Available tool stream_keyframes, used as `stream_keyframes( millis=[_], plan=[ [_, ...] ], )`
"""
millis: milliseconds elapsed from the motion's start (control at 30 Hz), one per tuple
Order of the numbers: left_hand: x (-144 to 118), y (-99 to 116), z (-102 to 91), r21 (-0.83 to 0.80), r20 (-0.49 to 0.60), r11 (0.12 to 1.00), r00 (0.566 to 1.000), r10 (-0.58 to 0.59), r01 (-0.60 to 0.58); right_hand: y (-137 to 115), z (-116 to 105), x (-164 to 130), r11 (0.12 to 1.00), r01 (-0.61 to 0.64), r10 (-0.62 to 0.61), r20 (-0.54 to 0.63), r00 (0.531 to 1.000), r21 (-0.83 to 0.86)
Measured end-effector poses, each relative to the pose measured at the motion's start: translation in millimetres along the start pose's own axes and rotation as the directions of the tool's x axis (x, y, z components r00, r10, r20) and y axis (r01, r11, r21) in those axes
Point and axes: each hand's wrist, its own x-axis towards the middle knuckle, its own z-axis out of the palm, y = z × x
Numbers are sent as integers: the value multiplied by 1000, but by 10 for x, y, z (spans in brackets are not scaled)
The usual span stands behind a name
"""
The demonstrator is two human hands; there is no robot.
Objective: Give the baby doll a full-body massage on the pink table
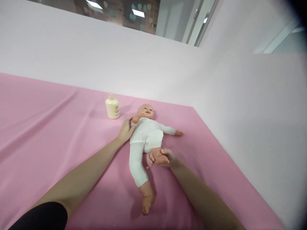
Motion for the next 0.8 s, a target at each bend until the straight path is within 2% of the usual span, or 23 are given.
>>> stream_keyframes(
  millis=[167, 333, 533, 800],
  plan=[
    [19, -104, 15, -239, -79, 960, 983, -165, 142, -1, 8, -22, 981, -170, 181, 132, 975, -89],
    [40, -126, -3, -321, -109, 908, 942, -317, 269, 22, -41, -66, 962, -262, 273, 201, 941, -78],
    [44, -137, 7, -336, -79, 888, 930, -358, 314, 19, -62, -61, 949, -311, 316, 237, 919, -58],
    [35, -150, 18, -306, -70, 893, 928, -367, 330, 10, -31, -28, 928, -343, 370, 266, 890, -146]
  ],
)
